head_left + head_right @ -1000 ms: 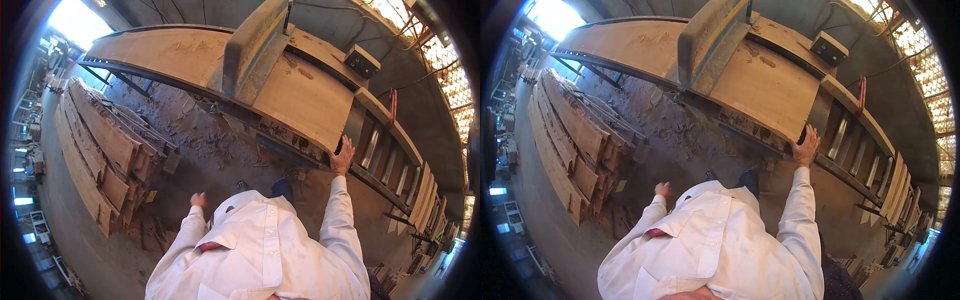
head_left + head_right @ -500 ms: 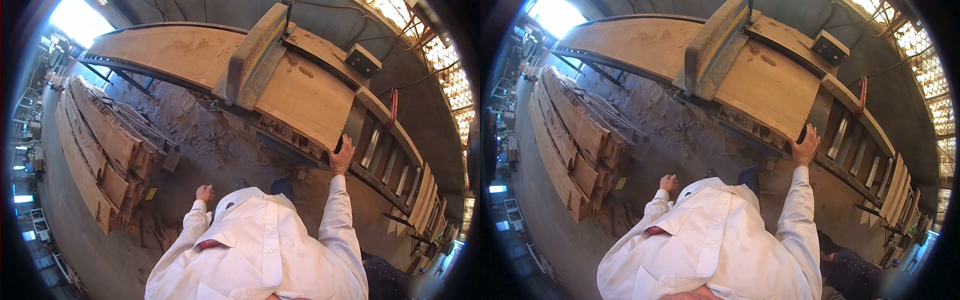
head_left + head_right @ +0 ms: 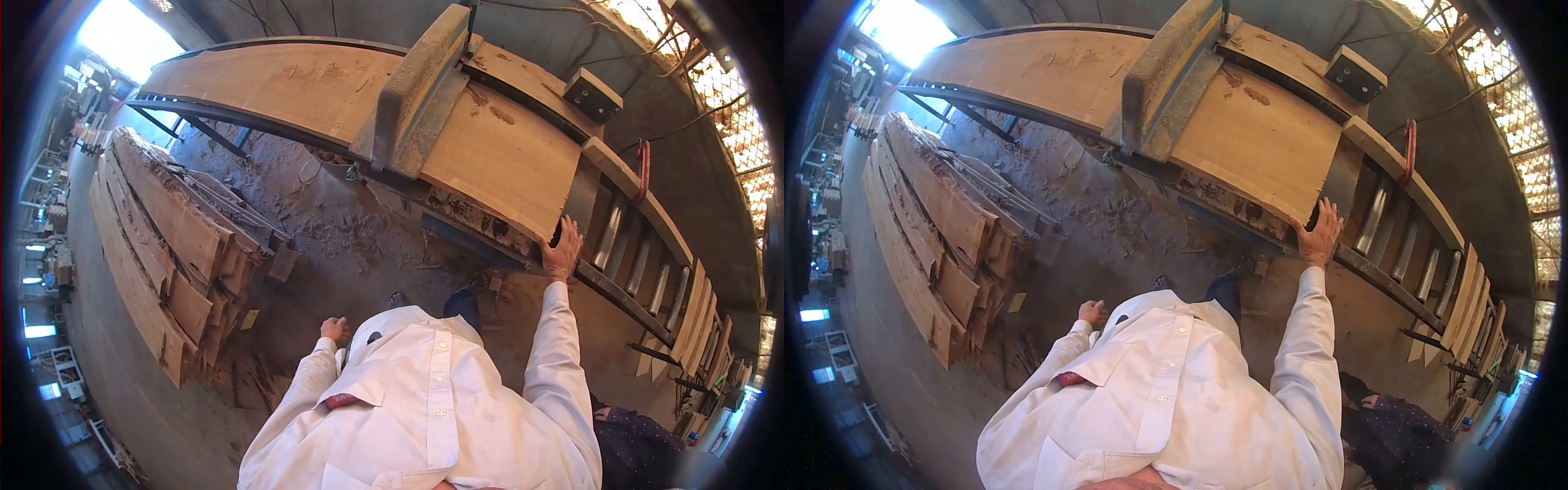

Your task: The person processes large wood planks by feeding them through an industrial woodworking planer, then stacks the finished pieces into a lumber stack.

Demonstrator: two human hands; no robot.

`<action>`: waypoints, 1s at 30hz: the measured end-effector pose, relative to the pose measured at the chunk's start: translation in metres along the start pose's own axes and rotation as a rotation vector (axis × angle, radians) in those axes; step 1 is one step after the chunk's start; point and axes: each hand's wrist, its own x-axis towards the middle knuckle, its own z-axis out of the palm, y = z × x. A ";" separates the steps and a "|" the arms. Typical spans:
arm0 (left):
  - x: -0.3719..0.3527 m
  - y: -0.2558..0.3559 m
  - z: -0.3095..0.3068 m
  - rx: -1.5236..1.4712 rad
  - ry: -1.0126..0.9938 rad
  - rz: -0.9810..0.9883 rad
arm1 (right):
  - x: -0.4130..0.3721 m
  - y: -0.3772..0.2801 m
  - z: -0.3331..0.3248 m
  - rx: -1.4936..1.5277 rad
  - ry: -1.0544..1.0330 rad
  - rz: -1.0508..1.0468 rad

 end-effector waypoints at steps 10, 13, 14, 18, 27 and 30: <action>0.016 -0.005 -0.018 0.032 -0.006 0.070 | 0.000 -0.005 -0.001 -0.028 0.014 -0.004; 0.009 0.006 -0.023 0.117 -0.023 0.065 | 0.000 -0.006 -0.003 -0.011 0.009 0.005; 0.010 0.005 -0.024 0.122 -0.033 0.059 | -0.001 -0.005 -0.003 -0.011 0.010 0.006; 0.008 0.004 -0.032 0.136 -0.049 0.054 | 0.000 -0.005 0.000 -0.011 0.015 0.004; 0.020 0.003 -0.033 0.112 -0.054 0.044 | -0.001 -0.004 0.001 -0.039 0.011 0.001; 0.020 0.010 -0.023 0.114 -0.070 0.048 | 0.000 0.001 0.003 -0.048 0.024 -0.011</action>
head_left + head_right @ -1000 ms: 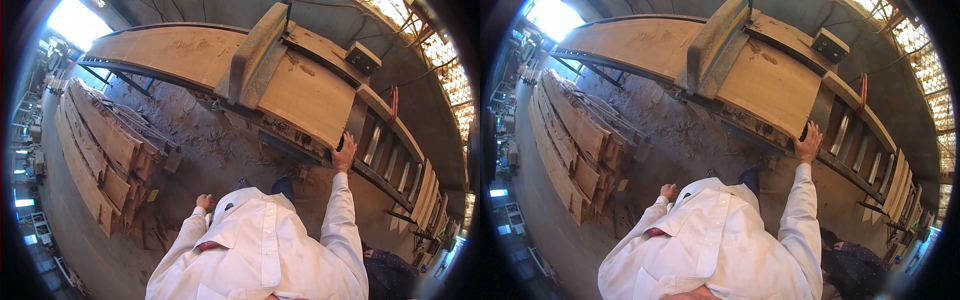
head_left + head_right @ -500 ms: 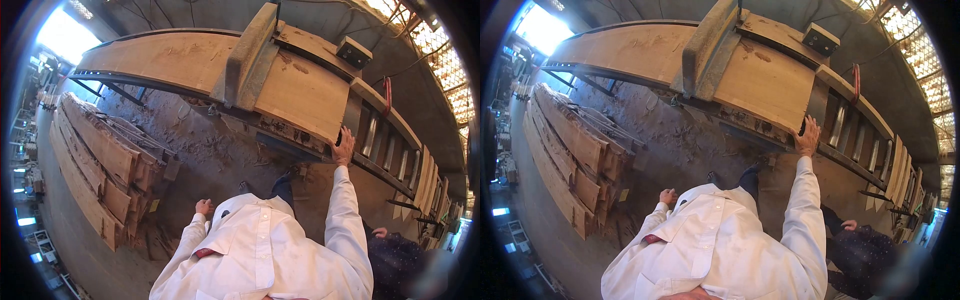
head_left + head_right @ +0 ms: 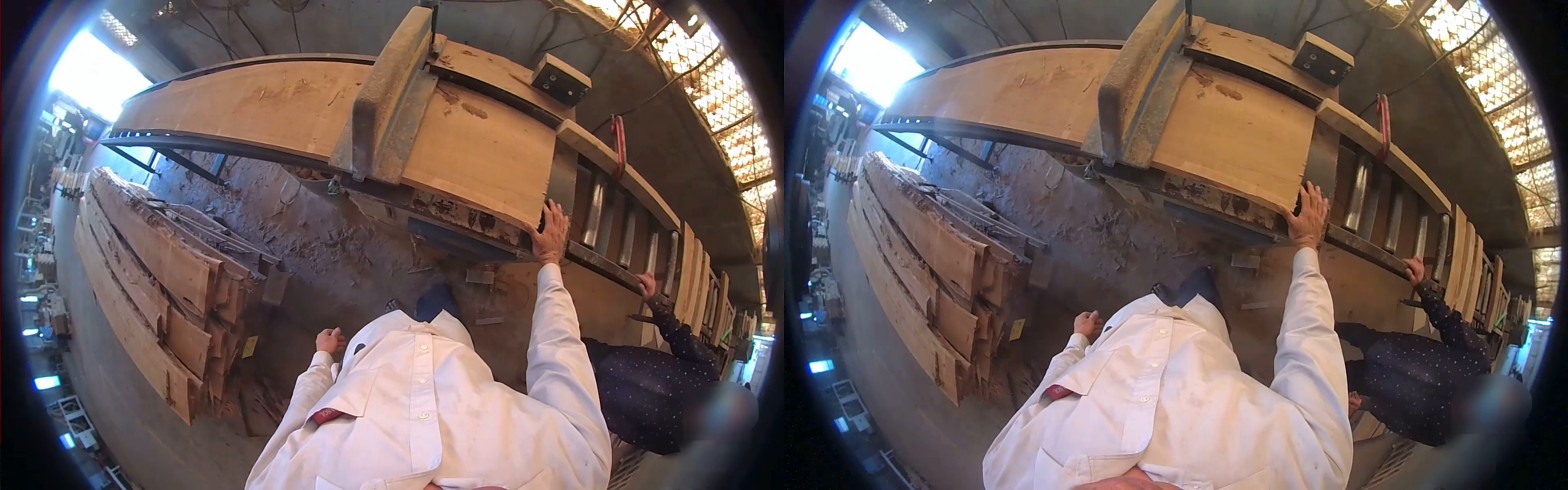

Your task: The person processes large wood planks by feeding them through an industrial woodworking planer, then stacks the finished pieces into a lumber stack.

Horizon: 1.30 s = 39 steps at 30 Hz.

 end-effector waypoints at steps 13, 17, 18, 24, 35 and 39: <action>0.026 0.023 0.007 0.056 -0.020 0.024 | 0.002 -0.007 -0.006 0.027 -0.016 -0.019; 0.027 0.048 0.007 0.028 -0.003 0.039 | 0.001 -0.005 -0.001 0.103 -0.029 0.016; 0.030 0.053 0.004 0.030 -0.003 0.045 | 0.001 -0.004 0.002 0.163 -0.039 0.029; 0.017 0.120 0.004 0.095 0.073 0.136 | 0.001 -0.030 0.027 0.273 -0.004 0.331; 0.012 0.326 -0.014 0.135 0.537 0.749 | 0.001 -0.039 0.021 0.341 0.017 0.366; 0.025 0.399 -0.029 0.305 0.770 1.014 | 0.001 -0.044 0.017 0.366 0.021 0.374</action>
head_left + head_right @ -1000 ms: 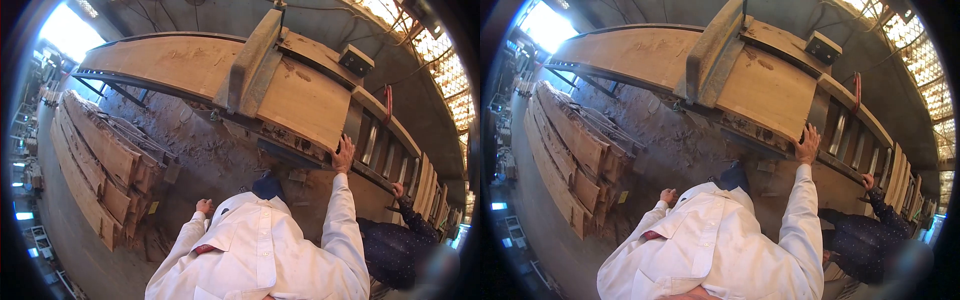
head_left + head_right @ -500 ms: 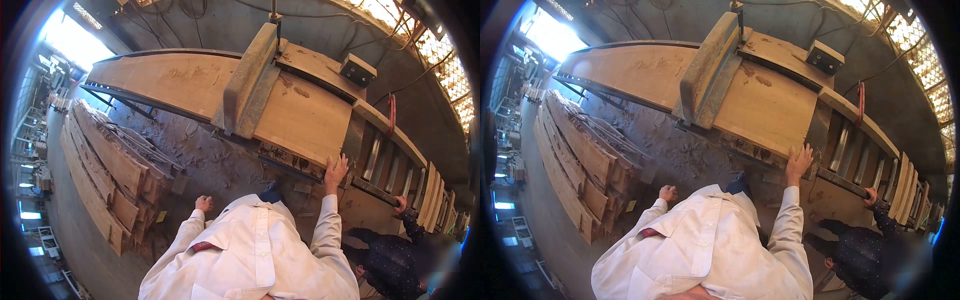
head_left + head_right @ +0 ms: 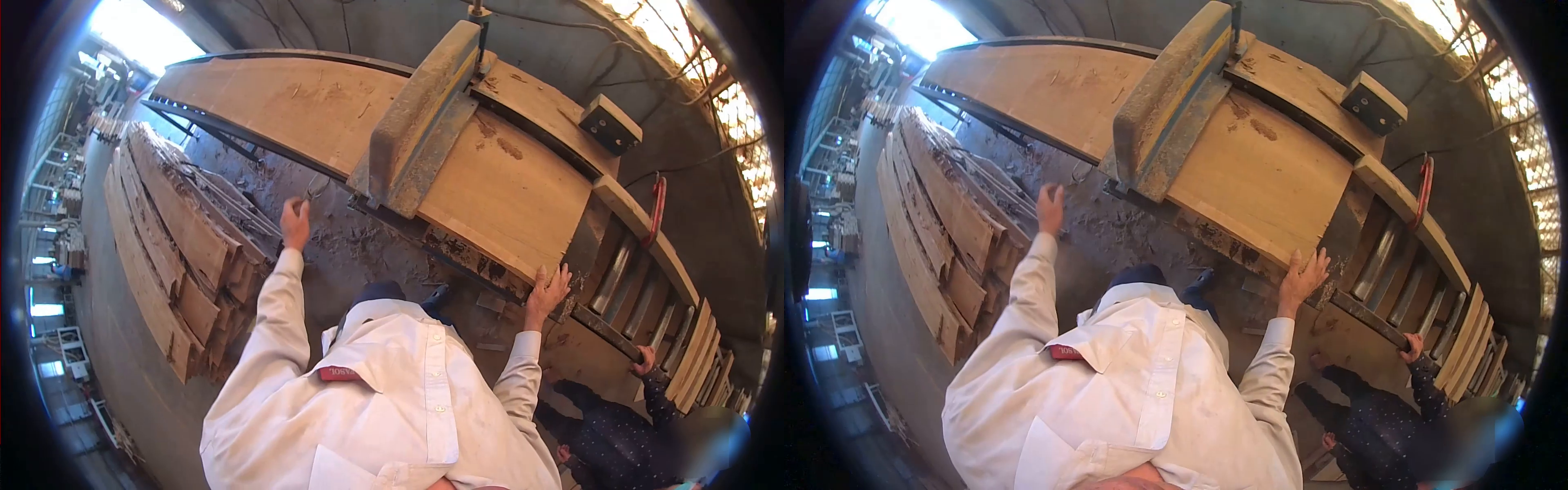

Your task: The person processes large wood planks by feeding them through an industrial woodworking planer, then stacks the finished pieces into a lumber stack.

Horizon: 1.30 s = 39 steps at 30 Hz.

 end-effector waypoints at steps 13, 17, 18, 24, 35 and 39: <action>0.156 0.017 0.065 0.316 -0.098 0.376 | 0.011 -0.005 0.010 -0.210 0.055 0.109; 0.157 0.000 0.083 0.353 -0.122 0.407 | 0.003 -0.037 0.006 -0.285 0.089 0.263; 0.159 0.000 0.080 0.357 -0.135 0.410 | 0.004 -0.024 0.013 -0.283 0.102 0.239; 0.146 -0.019 0.050 0.347 -0.131 0.443 | -0.049 -0.018 0.013 -0.212 0.147 0.217; 0.123 0.004 0.041 0.286 -0.092 0.404 | -0.043 -0.024 -0.027 0.367 -0.155 0.707; 0.088 0.043 0.062 0.171 -0.029 0.370 | -0.034 0.005 -0.017 0.261 -0.252 0.686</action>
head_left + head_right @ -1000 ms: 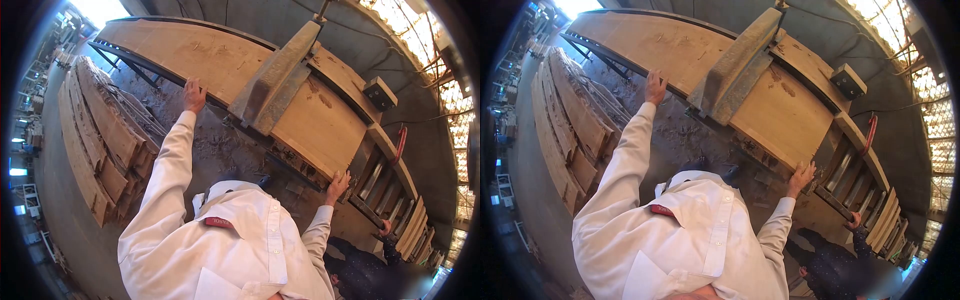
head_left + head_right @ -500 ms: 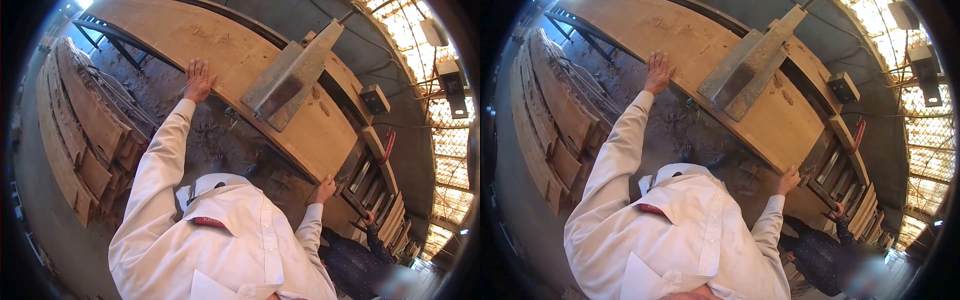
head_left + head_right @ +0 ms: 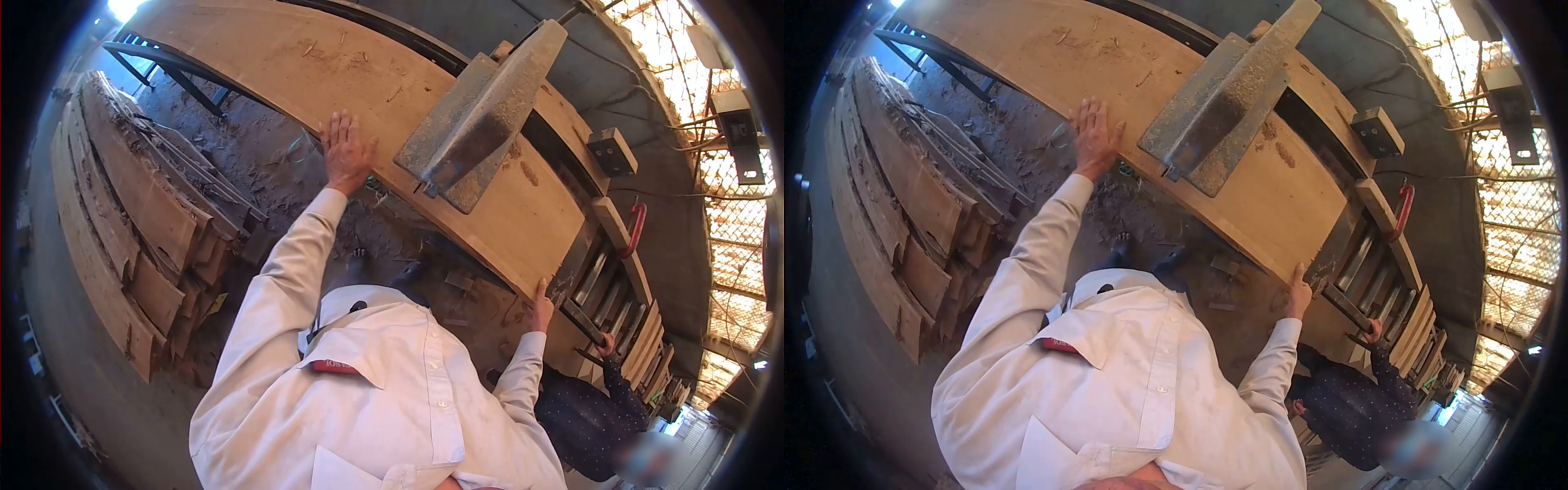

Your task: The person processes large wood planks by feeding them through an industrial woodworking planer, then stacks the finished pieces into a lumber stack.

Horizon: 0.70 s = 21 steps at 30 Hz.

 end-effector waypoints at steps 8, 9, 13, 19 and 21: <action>0.000 0.026 -0.008 0.054 0.033 -0.035 | -0.049 -0.028 0.019 0.130 0.066 -0.077; 0.000 0.028 -0.008 0.057 0.038 -0.043 | -0.048 -0.025 0.019 0.119 0.075 -0.091; 0.003 0.032 -0.009 0.058 0.037 -0.064 | -0.050 -0.031 0.016 0.023 0.095 -0.093; -0.024 0.067 -0.006 -0.102 0.019 0.034 | -0.047 -0.023 0.012 -0.032 0.087 -0.102; -0.025 0.068 0.000 -0.099 0.062 0.036 | -0.057 -0.021 0.017 0.101 0.098 -0.139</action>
